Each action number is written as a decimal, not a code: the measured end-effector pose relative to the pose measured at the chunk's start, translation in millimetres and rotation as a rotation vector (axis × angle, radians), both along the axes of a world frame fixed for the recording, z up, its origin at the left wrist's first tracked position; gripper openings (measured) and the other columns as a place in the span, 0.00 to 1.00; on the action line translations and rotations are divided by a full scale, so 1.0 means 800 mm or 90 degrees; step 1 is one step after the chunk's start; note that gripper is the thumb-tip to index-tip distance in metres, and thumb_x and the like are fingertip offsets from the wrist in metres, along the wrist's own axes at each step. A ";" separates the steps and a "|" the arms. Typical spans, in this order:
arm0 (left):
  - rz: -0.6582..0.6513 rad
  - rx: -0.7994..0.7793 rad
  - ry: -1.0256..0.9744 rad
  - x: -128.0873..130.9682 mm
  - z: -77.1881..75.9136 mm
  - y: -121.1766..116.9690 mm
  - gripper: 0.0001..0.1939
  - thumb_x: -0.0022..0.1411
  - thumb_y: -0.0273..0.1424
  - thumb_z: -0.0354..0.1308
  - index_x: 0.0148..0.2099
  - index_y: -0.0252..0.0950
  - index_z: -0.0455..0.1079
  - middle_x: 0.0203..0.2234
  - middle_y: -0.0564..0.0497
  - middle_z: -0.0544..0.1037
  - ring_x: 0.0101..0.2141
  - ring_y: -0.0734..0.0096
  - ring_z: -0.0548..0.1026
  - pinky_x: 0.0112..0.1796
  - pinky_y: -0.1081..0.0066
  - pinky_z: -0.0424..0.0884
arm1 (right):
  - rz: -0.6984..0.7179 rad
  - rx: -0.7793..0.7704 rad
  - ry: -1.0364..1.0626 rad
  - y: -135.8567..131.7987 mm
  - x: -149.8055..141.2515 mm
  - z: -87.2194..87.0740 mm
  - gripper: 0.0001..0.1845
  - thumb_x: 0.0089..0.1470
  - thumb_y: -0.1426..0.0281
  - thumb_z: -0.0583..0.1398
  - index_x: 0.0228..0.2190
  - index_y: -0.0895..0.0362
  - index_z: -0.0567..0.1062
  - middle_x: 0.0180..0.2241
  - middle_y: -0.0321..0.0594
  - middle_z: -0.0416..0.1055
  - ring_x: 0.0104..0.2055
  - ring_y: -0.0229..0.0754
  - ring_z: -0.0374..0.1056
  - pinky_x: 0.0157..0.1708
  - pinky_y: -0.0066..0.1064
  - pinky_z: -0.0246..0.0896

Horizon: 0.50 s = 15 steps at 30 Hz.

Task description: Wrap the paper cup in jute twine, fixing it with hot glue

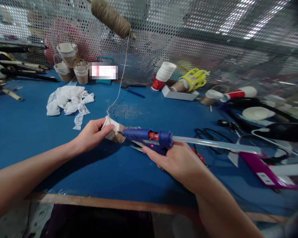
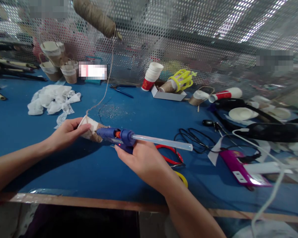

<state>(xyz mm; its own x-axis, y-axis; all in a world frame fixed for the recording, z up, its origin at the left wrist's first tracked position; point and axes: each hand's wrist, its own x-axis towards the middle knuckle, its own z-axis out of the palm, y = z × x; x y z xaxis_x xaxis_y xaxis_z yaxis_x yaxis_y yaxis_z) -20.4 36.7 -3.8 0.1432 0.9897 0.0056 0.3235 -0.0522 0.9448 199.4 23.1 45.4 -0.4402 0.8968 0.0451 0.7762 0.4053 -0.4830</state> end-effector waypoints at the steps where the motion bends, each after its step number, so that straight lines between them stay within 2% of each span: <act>1: -0.001 -0.001 -0.001 0.000 0.000 0.000 0.17 0.56 0.39 0.50 0.38 0.31 0.72 0.32 0.48 0.77 0.30 0.70 0.71 0.33 0.72 0.66 | 0.000 0.000 0.001 0.000 0.000 0.001 0.10 0.50 0.66 0.55 0.21 0.55 0.70 0.11 0.31 0.62 0.18 0.37 0.62 0.19 0.28 0.53; 6: -0.014 -0.016 -0.033 0.001 0.001 0.000 0.17 0.57 0.39 0.50 0.40 0.31 0.71 0.34 0.48 0.77 0.31 0.70 0.72 0.35 0.72 0.66 | 0.019 -0.001 0.012 -0.001 -0.002 0.002 0.10 0.49 0.68 0.55 0.19 0.55 0.69 0.14 0.33 0.65 0.21 0.38 0.64 0.21 0.28 0.55; 15: -0.013 -0.005 -0.027 0.000 -0.003 0.000 0.19 0.56 0.41 0.50 0.39 0.30 0.70 0.33 0.48 0.77 0.31 0.69 0.71 0.34 0.72 0.65 | 0.026 -0.001 0.033 0.002 0.000 -0.002 0.11 0.48 0.67 0.56 0.17 0.55 0.68 0.12 0.32 0.64 0.18 0.37 0.63 0.19 0.27 0.54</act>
<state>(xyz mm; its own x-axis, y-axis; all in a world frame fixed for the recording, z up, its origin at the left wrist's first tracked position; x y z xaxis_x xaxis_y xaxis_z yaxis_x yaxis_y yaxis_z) -20.5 37.0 -6.2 0.1628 0.9866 0.0048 0.2815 -0.0511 0.9582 199.1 24.8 43.6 -0.4732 0.8784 0.0665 0.7334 0.4347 -0.5226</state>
